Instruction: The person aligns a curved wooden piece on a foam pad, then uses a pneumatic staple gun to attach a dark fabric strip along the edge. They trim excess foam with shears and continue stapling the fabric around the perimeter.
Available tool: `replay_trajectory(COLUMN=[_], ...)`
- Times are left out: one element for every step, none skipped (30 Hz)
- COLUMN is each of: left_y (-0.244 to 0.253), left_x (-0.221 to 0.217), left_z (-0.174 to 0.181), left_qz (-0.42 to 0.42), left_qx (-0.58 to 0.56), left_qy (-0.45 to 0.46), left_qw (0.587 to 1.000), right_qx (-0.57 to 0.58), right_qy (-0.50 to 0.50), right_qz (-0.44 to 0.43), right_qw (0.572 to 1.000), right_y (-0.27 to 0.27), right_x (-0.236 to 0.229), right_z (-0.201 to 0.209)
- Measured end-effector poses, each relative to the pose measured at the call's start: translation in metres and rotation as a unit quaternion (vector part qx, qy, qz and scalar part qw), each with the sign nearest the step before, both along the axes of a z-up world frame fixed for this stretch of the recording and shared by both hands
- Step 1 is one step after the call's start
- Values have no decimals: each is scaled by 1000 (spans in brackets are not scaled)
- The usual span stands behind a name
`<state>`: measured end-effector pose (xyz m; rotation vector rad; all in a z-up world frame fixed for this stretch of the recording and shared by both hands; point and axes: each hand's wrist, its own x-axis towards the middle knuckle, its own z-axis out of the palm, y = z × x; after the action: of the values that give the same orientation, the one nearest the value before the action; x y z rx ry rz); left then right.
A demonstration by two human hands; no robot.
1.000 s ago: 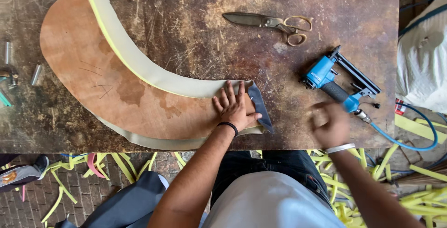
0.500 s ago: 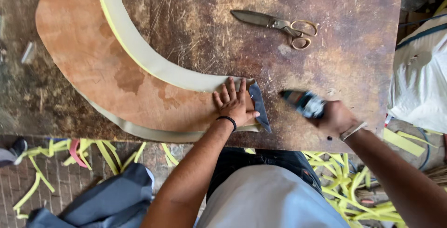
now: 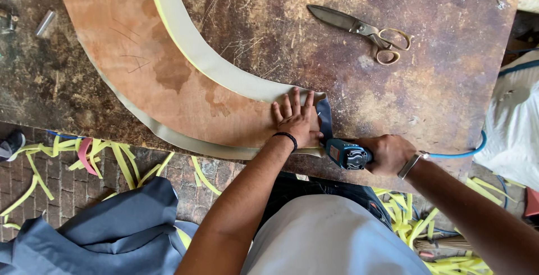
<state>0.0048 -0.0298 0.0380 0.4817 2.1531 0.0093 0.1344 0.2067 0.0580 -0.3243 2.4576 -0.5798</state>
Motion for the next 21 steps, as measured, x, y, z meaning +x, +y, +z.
replay_trajectory(left_y=[0,2,3,3,2,1,-1,-1,-1,0,2,1,1,1,1,0,-2,-3,-2,-1,-1], left_x=[1,4,6,6,5,3,0,1,2,4,7,5,5,4,4,3,2,3,4,7,9], left_z=[0,0,1,1,2,2,1,1,1,0,-1,-1,-2,-2,-3,-4,-6,-7,-8,-9,-9], left_qz=[-3,-7,-11,-13,-15,-17,-17,-17,-18,-20,-22,-25,-24,-22,-21,-20,-19,-18,-17,-17,-17], left_qx=[2,4,6,5,4,2,0,-1,-3,-4,-5,-7,-6,-5,-4,-1,1,4,3,3,2], left_qy=[8,15,22,20,18,17,18,16,14,13,13,15,15,15,14,17,20,22,21,19,18], left_qw=[1000,1000,1000,1000,1000,1000,1000,1000,1000,1000,1000,1000,1000,1000,1000,1000,1000,1000,1000,1000,1000], right_qx=[32,64,97,64,30,-5,8,22,36,21,6,-10,11,32,53,36,20,4,39,73,107], right_qy=[-41,-83,-123,-81,-38,7,3,-4,-10,-8,-7,-2,-22,-42,-62,-44,-27,-10,-53,-96,-138], right_qz=[2,3,4,-4,-13,-21,-30,-39,-49,-52,-56,-59,-54,-48,-43,-47,-51,-56,-89,-122,-156], right_qw=[999,994,988,995,999,1000,1000,999,998,998,998,998,998,997,996,997,998,998,994,985,972], right_y=[2,5,8,10,11,12,13,14,14,16,17,16,15,15,13,12,12,13,16,21,24], right_x=[1,2,4,2,-1,-5,-11,-12,-14,-15,-16,-19,-22,-25,-25,-26,-25,-21,-17,-10,-3], right_z=[0,1,2,3,3,3,2,2,2,1,0,-3,-5,-6,-8,-9,-9,-6,-4,1,3])
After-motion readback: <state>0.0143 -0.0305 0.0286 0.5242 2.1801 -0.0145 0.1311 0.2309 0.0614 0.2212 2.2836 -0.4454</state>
